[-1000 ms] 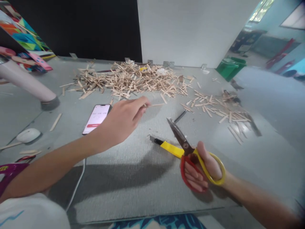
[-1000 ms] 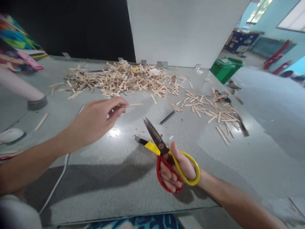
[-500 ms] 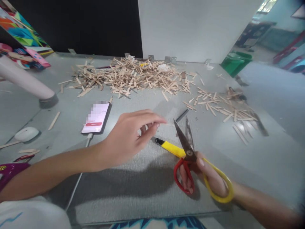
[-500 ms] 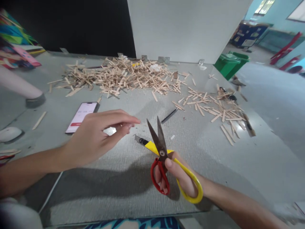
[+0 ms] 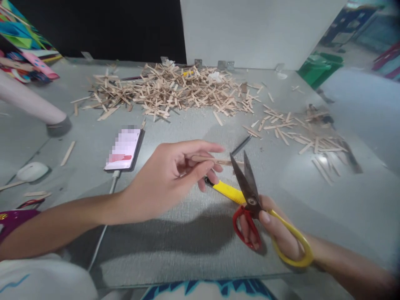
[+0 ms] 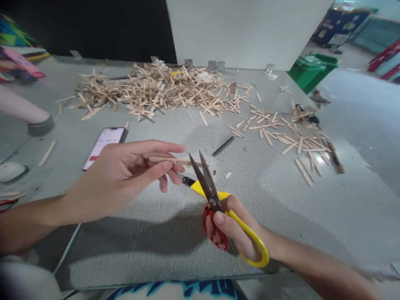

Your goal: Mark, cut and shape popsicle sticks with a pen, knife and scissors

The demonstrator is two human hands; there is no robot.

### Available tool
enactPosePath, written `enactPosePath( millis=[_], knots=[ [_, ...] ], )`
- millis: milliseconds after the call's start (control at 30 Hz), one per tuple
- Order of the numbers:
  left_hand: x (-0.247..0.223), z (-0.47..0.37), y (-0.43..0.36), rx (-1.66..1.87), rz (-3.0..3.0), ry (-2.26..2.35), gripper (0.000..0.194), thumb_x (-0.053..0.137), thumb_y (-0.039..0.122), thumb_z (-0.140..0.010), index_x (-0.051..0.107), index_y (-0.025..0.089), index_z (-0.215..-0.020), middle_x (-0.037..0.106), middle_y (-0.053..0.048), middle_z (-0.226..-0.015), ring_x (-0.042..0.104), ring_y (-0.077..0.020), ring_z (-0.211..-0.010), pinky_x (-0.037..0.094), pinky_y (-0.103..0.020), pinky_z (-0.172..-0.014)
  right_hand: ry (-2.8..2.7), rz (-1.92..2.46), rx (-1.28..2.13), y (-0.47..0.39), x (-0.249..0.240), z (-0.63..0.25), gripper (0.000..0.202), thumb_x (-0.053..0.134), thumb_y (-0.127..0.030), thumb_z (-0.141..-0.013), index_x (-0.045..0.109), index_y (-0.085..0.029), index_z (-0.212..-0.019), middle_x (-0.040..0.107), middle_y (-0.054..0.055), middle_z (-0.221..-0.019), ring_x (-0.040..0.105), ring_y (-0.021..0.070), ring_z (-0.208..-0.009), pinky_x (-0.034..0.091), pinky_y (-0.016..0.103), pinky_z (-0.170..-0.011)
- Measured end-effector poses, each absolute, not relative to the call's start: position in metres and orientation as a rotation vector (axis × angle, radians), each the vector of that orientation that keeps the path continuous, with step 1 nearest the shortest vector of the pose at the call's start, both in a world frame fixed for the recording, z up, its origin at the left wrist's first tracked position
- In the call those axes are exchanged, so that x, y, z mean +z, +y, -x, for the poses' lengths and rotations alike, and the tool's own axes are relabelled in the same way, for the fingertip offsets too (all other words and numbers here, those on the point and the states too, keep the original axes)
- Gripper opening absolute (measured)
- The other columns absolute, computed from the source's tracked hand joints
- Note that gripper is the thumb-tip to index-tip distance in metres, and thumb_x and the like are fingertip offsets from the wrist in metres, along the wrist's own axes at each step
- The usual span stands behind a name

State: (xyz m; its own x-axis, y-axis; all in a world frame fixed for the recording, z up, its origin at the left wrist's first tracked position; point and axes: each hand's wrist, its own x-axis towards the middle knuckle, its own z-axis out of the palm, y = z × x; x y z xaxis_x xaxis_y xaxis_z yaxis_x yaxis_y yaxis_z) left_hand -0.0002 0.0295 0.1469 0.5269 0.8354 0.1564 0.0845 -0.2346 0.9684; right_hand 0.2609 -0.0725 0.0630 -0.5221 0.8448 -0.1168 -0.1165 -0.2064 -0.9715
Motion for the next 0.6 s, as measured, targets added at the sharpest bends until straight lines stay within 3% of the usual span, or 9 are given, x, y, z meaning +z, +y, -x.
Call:
enactPosePath(
  millis=[267, 467, 600],
  knots=[
    [0.158, 0.001, 0.029, 0.773, -1.628, 0.818, 0.015, 0.066, 0.022, -0.111, 0.077, 0.013, -0.115, 0.087, -0.007, -0.096, 0.082, -0.0135, -0.079, 0.067, -0.018, -0.066, -1.435, 0.970, 1.794, -0.074, 0.062, -0.265, 0.070, 0.048, -0.078, -0.107, 0.065, -0.016, -0.079, 0.056, 0.001, -0.061, 0.052, 0.0101, -0.046, 0.039, 0.022, -0.043],
    [0.160, 0.004, 0.033, 0.800, -1.696, 0.882, 0.006, 0.067, 0.023, -0.107, 0.068, 0.019, -0.103, 0.081, 0.001, -0.075, 0.074, -0.0117, -0.057, 0.060, -0.019, -0.052, -1.492, 1.002, 1.853, -0.071, 0.070, -0.264, 0.068, 0.054, -0.077, -0.106, 0.061, -0.018, -0.074, 0.054, -0.001, -0.061, 0.045, 0.0075, -0.044, 0.036, 0.020, -0.041],
    [0.163, 0.005, 0.036, 0.718, -1.764, 0.942, 0.016, 0.067, 0.026, -0.107, 0.066, 0.021, -0.092, 0.080, 0.002, -0.072, 0.073, -0.0122, -0.054, 0.058, -0.021, -0.052, -1.477, 1.063, 1.921, -0.072, 0.072, -0.264, 0.067, 0.056, -0.079, -0.104, 0.057, -0.019, -0.073, 0.053, -0.002, -0.063, 0.042, 0.0059, -0.044, 0.034, 0.018, -0.039]
  ],
)
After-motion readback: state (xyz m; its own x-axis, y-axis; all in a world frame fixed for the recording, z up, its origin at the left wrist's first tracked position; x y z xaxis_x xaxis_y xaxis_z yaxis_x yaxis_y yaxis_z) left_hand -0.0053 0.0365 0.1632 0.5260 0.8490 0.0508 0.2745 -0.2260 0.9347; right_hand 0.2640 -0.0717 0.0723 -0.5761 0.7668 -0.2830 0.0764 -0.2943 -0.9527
